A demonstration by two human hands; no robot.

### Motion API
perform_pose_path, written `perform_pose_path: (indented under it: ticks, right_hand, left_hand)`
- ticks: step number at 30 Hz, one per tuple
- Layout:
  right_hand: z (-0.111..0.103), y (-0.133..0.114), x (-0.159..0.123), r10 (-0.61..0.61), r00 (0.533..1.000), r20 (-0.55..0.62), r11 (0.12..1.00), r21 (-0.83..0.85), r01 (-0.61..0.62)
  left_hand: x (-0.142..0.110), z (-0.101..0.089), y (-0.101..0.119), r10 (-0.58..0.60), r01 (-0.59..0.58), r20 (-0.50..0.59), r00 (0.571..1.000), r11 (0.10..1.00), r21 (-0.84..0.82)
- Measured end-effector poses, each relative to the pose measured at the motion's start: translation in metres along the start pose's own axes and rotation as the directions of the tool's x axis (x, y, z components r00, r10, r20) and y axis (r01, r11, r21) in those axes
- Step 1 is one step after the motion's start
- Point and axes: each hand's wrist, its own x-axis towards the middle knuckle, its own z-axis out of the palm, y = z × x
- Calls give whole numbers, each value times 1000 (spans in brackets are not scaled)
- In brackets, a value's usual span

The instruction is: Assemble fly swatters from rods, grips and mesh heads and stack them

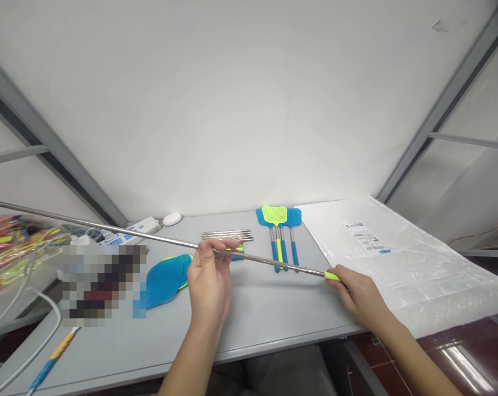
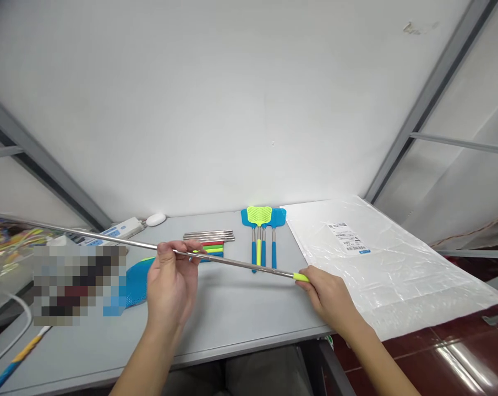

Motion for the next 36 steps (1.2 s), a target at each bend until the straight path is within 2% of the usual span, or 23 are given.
perform_pose_path:
  ticks: [3, 5, 8, 11, 13, 16, 18, 20, 23, 26, 28, 30, 33, 36]
  right_hand:
    - [-2, -9, -6, -18, 1000, 15, 1000, -3, 18]
    - [-3, -21, -7, -47, 997, 58, 999, -6, 48]
    - [-3, -40, -8, -77, 992, 102, 997, 3, 77]
    - [-4, -47, -10, -92, 993, 68, 995, 55, 88]
    - [-5, -45, -13, -110, 993, 31, 991, 79, 107]
    - [-6, -41, -15, -141, 990, -5, 987, 79, 141]
    - [-6, -41, -14, -163, 987, -3, 984, 75, 163]
    - [-5, -41, -13, -176, 984, 8, 982, 71, 175]
    - [-4, -36, -12, -183, 983, 15, 981, 62, 182]
    - [-5, -28, -13, -173, 984, 35, 983, 70, 171]
    - [-5, -24, -14, -150, 988, 43, 986, 83, 146]
    - [-5, -22, -13, -114, 993, 43, 990, 93, 109]
    - [-7, -21, -12, -65, 997, 38, 994, 88, 61]
    - [-11, -15, -14, -60, 998, 34, 994, 96, 56]
  left_hand:
    - [-16, 3, -4, -33, 34, -13, 999, 999, 38]
    - [-32, 8, -11, -129, 123, 44, 991, 987, 106]
    - [-53, 15, -19, -291, 255, 156, 944, 942, 217]
    - [-56, 9, -14, -358, 290, 207, 911, 910, 298]
    - [-48, -4, -4, -346, 294, 197, 917, 922, 251]
    - [-29, -28, 14, -214, 212, 32, 976, 975, 74]
    - [-16, -43, 26, -143, 144, -84, 986, 990, 10]
    - [-4, -57, 36, -99, 91, -203, 974, 995, -48]
    - [12, -77, 50, -49, 10, -363, 930, 994, -110]
    - [21, -90, 56, -10, -54, -443, 897, 990, -133]
    - [18, -88, 52, -12, -59, -446, 895, 987, -147]
    - [8, -76, 43, -60, -10, -403, 913, 985, -170]
    - [-14, -50, 27, -185, 133, -264, 947, 970, -204]
    - [-31, -39, 22, -201, 177, -154, 967, 972, -156]
